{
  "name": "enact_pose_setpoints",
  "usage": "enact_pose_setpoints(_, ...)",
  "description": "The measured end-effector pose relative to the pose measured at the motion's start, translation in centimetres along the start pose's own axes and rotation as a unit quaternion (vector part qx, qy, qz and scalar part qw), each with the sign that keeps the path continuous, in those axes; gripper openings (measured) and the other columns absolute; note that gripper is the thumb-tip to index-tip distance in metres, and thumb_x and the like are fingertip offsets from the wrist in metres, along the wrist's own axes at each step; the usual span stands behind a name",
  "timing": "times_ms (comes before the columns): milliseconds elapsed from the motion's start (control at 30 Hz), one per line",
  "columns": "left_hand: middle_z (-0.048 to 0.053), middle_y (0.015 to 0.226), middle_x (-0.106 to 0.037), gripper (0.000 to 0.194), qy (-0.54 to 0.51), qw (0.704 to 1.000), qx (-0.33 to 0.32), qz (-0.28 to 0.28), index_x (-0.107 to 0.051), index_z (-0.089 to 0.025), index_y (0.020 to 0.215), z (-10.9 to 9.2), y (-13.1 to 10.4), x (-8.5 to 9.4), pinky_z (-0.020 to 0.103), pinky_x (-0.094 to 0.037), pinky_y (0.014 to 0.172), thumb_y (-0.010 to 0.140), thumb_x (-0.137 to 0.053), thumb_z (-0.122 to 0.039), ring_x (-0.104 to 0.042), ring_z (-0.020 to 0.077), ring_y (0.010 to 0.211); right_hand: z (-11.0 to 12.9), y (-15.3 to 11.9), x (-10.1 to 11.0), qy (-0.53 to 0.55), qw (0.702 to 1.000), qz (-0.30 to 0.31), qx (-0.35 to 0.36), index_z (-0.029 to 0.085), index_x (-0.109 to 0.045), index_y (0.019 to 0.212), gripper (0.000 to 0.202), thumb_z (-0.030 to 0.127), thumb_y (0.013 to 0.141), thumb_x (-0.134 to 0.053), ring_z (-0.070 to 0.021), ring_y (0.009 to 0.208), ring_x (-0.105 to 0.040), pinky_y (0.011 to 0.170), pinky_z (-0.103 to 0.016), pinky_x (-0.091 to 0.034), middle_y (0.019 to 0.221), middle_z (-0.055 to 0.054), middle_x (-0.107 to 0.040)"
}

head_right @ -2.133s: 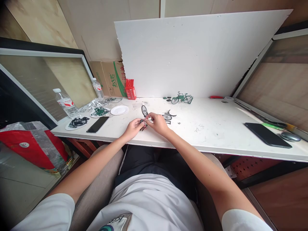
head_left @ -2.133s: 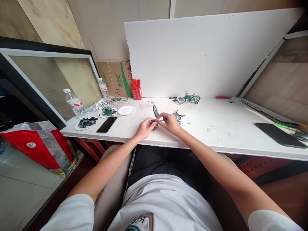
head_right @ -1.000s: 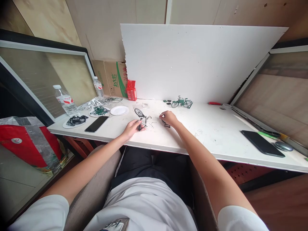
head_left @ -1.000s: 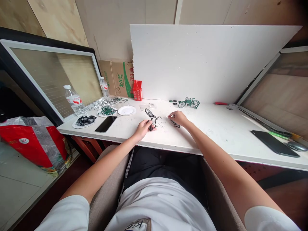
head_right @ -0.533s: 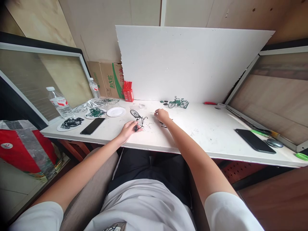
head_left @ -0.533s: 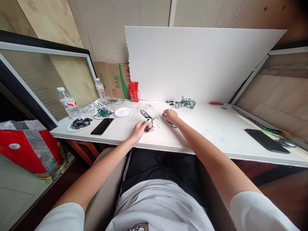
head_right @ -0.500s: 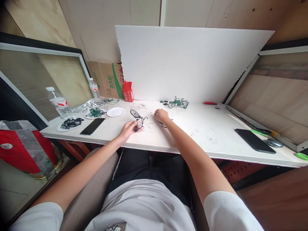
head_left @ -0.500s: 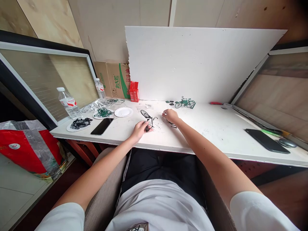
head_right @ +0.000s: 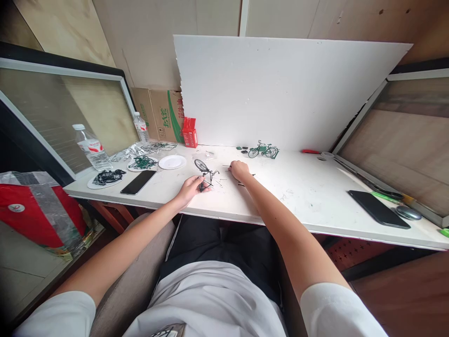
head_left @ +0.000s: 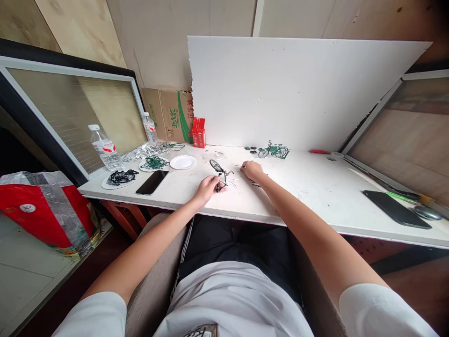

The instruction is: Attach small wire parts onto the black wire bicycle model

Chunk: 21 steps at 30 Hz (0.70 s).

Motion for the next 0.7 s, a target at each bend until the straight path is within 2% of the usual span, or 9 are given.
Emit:
enact_pose_setpoints(167,0.002,0.080,-0.066,0.040,0.007,1.000,0.000,0.000,-0.060,-0.014,0.092,0.13,0.07,0.06,0.038,-0.057,0.087,0.084,-0.079,-0.048,-0.072,0.0175,0.073,0.25,0.36,-0.15,-0.010,1.000,0.014,0.001,0.013,-0.073,0.110,0.033,0.037,0.105,-0.052,-0.0318,0.100,-0.072,0.082,-0.035,-0.050,0.113,-0.023,-0.075)
enact_pose_setpoints(533,0.002,0.079,-0.066,0.038,0.009,1.000,0.008,-0.012,-0.062,-0.014,0.094,-0.20,-0.22,-0.11,0.037,-0.057,0.084,0.084,-0.080,-0.046,-0.072,0.0180,0.072,0.43,0.55,-0.09,-0.008,0.999,0.026,-0.031,0.011,-0.069,0.120,0.045,0.049,0.102,-0.055,-0.0324,0.102,-0.072,0.086,-0.036,-0.052,0.109,-0.026,-0.074)
enact_pose_setpoints(700,0.002,0.078,-0.065,0.036,-0.003,1.000,0.005,-0.006,-0.062,-0.014,0.092,-0.07,-0.06,-0.13,0.037,-0.058,0.084,0.085,-0.080,-0.044,-0.070,0.0163,0.073,0.28,0.13,0.09,0.004,0.999,0.023,-0.035,0.012,-0.071,0.116,0.040,0.047,0.102,-0.055,-0.0315,0.100,-0.071,0.082,-0.035,-0.052,0.112,-0.024,-0.074)
Point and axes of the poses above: each hand's wrist, its own y-axis towards the middle knuckle, its own x-axis out of the back of the hand, z = x × y, the point moved 5 cm from there along y, towards the middle knuckle
